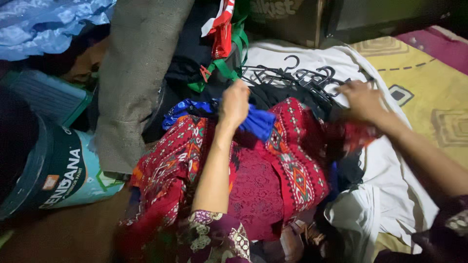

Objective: The person buttons a light blue shirt, places it on a hanger, and hangs it in a wardrobe. They then repeat the process with a patterned top and a red patterned top, placing each on a hanger and hanging them in the wardrobe.

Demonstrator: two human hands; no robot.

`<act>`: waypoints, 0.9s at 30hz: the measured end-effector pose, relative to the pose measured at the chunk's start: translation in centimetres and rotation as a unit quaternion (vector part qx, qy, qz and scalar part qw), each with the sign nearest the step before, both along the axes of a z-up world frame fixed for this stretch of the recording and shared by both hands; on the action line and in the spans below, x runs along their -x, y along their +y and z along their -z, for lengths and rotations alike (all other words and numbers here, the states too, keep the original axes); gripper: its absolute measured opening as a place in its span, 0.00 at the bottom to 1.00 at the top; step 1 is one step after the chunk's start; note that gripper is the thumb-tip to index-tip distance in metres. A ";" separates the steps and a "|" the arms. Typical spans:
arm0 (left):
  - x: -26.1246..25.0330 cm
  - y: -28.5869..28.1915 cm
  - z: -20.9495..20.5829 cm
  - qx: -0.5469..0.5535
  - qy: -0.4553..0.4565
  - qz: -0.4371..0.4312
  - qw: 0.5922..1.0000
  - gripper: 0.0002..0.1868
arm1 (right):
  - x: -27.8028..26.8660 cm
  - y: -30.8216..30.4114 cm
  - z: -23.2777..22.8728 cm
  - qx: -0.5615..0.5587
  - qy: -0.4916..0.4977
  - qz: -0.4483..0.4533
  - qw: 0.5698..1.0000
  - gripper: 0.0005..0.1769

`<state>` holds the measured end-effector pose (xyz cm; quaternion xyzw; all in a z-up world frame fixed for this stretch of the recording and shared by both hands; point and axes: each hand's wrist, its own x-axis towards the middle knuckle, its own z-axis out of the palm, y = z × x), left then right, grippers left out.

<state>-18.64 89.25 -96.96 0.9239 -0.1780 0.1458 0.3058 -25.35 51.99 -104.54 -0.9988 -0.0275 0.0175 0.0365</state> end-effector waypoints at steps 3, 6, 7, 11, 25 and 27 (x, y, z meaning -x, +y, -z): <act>-0.5 2.0 -1.4 0.104 -0.020 -0.107 0.989 0.06 | 2.0 7.5 0.3 -0.120 0.013 -0.161 0.979 0.48; 0.4 5.2 -4.2 0.123 -0.077 -0.186 0.972 0.06 | 4.3 13.5 1.5 -0.135 -0.053 -0.220 0.965 0.52; 0.8 6.1 -5.1 0.117 -0.091 -0.216 0.965 0.07 | 4.3 14.4 2.4 -0.141 -0.096 -0.236 0.957 0.53; 2.9 8.7 -4.8 -0.249 -0.071 -0.247 0.934 0.08 | 2.8 14.9 8.0 -0.009 -0.017 -0.194 0.981 0.26; 2.2 -3.6 -0.8 -0.117 -0.110 0.056 0.985 0.14 | -2.9 -6.2 -3.8 -0.101 -0.441 -0.055 0.890 0.05; 2.6 -5.2 -3.2 -0.111 -0.201 0.031 0.973 0.11 | -2.2 -11.5 -3.6 -0.233 -0.351 -0.025 0.906 0.04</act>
